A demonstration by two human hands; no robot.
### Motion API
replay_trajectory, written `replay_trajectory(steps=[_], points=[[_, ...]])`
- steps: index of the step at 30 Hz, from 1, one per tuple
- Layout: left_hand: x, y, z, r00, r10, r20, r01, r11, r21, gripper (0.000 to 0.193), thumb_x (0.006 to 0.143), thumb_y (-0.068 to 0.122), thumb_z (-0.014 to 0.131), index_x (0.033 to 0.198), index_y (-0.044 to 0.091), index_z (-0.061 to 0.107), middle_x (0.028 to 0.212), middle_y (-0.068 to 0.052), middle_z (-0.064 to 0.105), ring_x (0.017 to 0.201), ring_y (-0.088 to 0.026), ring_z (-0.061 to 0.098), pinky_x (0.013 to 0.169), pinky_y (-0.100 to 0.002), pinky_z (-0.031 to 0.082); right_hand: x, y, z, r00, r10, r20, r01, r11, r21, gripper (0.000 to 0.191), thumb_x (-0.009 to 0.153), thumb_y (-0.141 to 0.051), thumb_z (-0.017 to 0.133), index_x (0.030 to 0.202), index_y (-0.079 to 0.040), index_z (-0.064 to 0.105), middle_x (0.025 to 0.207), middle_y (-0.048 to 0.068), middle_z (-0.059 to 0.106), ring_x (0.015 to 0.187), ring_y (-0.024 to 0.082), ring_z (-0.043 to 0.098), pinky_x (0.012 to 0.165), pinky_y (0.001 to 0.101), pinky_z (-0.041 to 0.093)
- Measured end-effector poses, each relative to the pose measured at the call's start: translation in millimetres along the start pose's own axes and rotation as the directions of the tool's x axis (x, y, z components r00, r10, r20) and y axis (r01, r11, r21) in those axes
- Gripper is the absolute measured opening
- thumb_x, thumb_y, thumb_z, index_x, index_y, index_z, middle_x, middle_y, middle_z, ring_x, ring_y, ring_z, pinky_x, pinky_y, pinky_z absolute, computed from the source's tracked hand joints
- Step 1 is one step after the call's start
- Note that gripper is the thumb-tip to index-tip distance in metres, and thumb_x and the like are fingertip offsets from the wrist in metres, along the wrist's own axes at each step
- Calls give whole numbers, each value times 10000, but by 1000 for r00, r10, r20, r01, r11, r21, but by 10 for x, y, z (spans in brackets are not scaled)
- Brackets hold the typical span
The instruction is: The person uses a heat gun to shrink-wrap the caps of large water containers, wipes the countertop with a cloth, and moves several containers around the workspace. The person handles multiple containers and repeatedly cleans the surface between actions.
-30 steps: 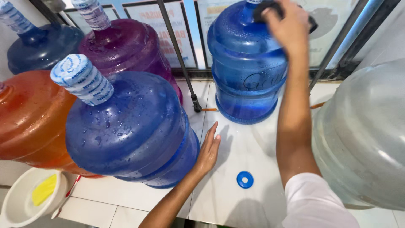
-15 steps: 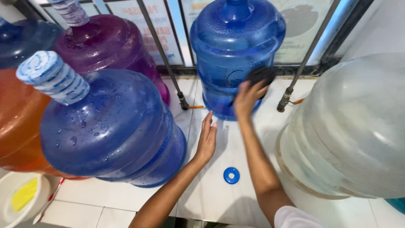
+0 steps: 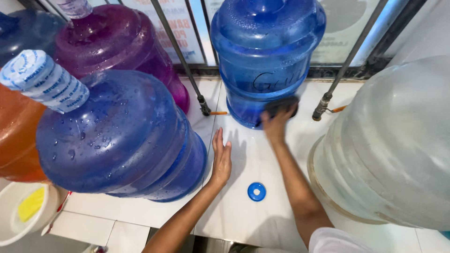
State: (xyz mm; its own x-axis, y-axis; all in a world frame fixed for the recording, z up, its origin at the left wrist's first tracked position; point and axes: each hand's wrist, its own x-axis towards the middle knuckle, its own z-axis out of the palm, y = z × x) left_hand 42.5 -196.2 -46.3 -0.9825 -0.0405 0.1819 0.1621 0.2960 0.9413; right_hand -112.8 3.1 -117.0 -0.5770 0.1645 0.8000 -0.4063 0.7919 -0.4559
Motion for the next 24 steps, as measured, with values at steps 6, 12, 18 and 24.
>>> replay_trajectory(steps=[6,12,18,24], points=[[-120,-66,117,1000,-17,7,18,999,-35,689,1082,434,334,1622,41,170,1675,-193,181,1568,-365,168,1247,-451,182,640,678,173,813,567,135,-439,444,781,638,1093,-393,429,1565,23,326,1628,324,349,1485,400,367,1241,468,276],[-188,-159,259,998,55,5,-55,998,10,654,1093,382,363,1617,20,213,1658,-219,243,1559,-361,214,1255,-419,185,-152,-307,149,336,936,106,-814,232,533,708,979,-262,462,1598,-28,211,1548,311,290,1384,423,404,1159,476,359],[-542,-178,-136,974,224,18,-225,970,89,621,1106,291,399,1606,-31,220,1643,-258,278,1545,-398,277,1253,-420,236,-317,-1676,-267,788,324,524,-454,-268,850,751,909,-79,480,1614,-31,228,1650,214,257,1476,318,359,1230,441,319],[-1434,37,-1329,986,147,76,-162,954,251,514,1093,242,430,1540,-9,386,1541,-257,447,1446,-405,448,1198,-420,363,-2,-3153,-551,890,-455,-35,375,684,625,661,1049,-469,614,1605,-213,365,1648,278,184,1601,380,100,1323,488,128]])
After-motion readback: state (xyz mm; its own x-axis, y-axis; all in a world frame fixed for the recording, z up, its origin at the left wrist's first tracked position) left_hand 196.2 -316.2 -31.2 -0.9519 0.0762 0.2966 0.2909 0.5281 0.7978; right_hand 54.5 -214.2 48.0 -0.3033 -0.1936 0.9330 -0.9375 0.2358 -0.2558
